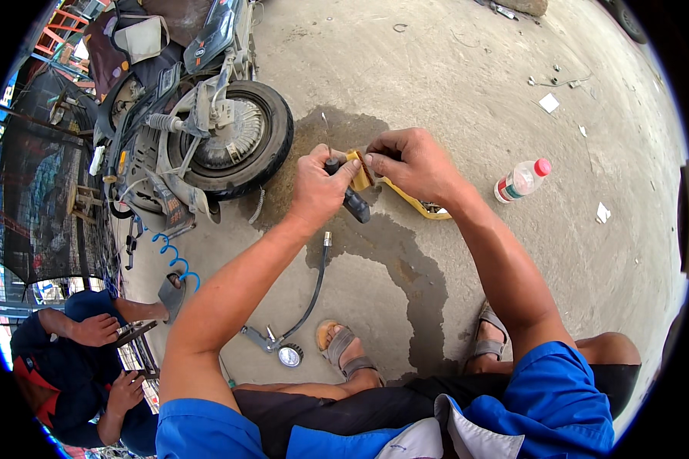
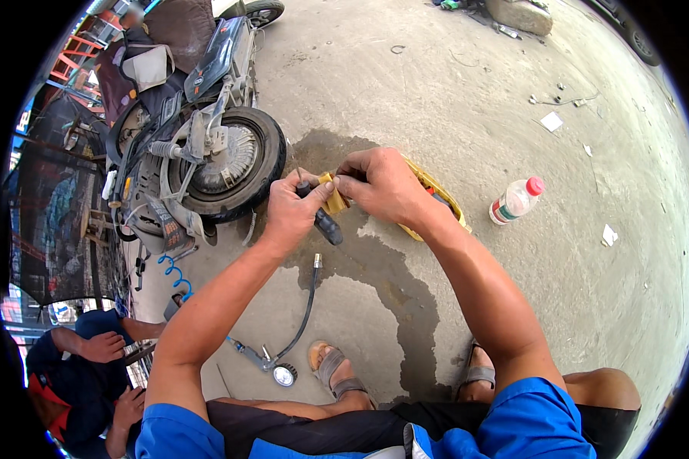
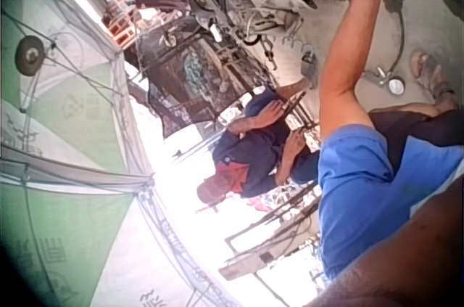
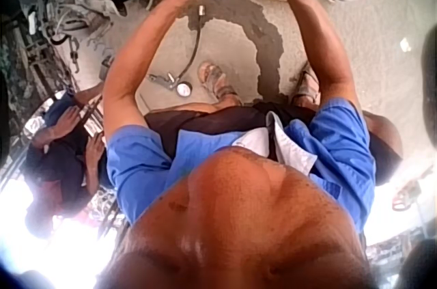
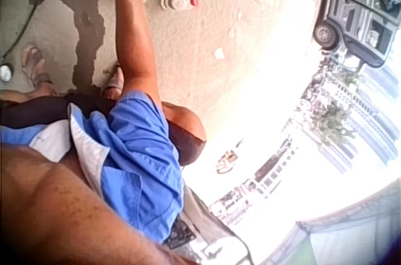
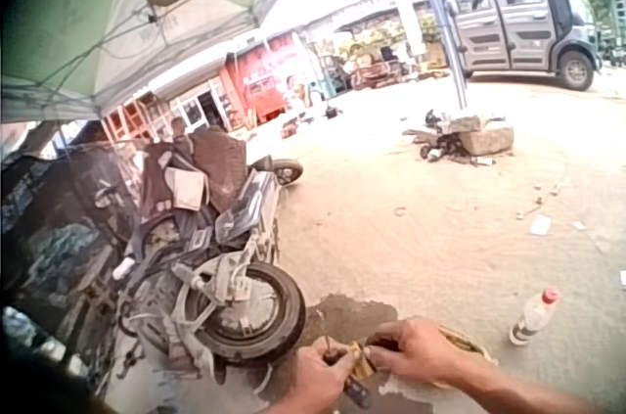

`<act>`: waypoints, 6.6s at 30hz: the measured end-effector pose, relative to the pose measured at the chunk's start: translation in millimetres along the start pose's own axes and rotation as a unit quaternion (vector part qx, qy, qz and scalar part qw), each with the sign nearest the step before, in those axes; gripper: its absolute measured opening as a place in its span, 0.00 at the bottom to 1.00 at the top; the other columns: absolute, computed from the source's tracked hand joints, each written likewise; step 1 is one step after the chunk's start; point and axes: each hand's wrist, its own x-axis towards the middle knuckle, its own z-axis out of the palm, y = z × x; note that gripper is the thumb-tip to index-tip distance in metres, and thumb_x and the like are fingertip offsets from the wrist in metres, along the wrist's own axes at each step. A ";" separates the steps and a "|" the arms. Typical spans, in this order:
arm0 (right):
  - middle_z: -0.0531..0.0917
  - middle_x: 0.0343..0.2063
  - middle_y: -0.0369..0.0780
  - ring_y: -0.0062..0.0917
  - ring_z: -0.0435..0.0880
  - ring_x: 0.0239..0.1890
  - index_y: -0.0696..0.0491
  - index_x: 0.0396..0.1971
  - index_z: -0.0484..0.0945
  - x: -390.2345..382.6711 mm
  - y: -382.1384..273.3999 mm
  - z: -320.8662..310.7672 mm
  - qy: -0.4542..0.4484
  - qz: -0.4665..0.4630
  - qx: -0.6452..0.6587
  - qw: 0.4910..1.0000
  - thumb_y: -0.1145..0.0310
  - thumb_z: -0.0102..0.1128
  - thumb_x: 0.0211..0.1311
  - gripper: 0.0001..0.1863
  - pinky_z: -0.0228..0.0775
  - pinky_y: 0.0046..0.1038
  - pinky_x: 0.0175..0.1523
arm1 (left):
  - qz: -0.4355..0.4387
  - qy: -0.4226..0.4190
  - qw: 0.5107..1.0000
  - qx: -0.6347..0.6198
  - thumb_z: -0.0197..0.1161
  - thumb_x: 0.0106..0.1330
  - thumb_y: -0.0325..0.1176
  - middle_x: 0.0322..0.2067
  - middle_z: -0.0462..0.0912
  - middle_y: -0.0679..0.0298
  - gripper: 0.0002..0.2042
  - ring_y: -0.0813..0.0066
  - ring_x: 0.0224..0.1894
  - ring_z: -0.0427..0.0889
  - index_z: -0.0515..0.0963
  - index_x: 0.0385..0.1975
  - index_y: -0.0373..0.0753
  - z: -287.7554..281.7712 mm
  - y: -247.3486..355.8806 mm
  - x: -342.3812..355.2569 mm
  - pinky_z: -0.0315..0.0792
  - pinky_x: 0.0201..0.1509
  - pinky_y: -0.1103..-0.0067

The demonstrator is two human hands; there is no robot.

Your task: The person works on a motorcycle tire, using a screwdriver to remove a nail from the tread. They then retrieve a tube of glue from a yellow tool tray and apply it to the screwdriver tip before inserting it into the puncture hole to seal the tire.

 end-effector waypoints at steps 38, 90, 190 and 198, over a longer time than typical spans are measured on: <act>0.78 0.18 0.36 0.17 0.74 0.20 0.64 0.28 0.82 1.4 19.5 8.5 -0.053 0.156 0.154 0.974 0.70 0.56 0.61 0.12 0.68 0.23 0.25 | 0.018 -0.041 0.999 -0.022 0.68 0.61 0.24 0.25 0.73 0.72 0.05 0.84 0.30 0.69 0.81 0.25 0.33 7.4 5.4 -10.3 0.63 0.34 0.81; 0.76 0.19 0.35 0.15 0.71 0.18 0.58 0.26 0.76 3.6 51.4 -80.5 0.217 0.077 0.274 0.934 0.68 0.55 0.65 0.10 0.63 0.21 0.23 | -0.205 -0.146 0.964 -0.083 0.72 0.63 0.41 0.26 0.82 0.66 0.15 0.81 0.27 0.75 0.82 0.32 0.32 105.8 -42.0 4.6 0.69 0.34 0.77; 0.75 0.24 0.30 0.11 0.68 0.25 0.56 0.32 0.79 9.2 22.9 -3.5 0.003 0.079 0.215 0.973 0.63 0.60 0.66 0.11 0.62 0.20 0.31 | -0.086 -0.113 0.989 -0.042 0.69 0.67 0.40 0.24 0.77 0.72 0.12 0.87 0.24 0.71 0.80 0.34 0.36 9.9 6.8 -2.1 0.66 0.28 0.84; 0.75 0.23 0.30 0.10 0.68 0.23 0.54 0.30 0.77 10.6 25.5 5.1 0.018 0.043 0.236 0.971 0.61 0.60 0.69 0.12 0.62 0.18 0.29 | -0.110 -0.141 0.984 -0.019 0.70 0.65 0.43 0.25 0.77 0.71 0.14 0.86 0.25 0.70 0.80 0.33 0.36 10.2 -1.2 -4.7 0.63 0.27 0.84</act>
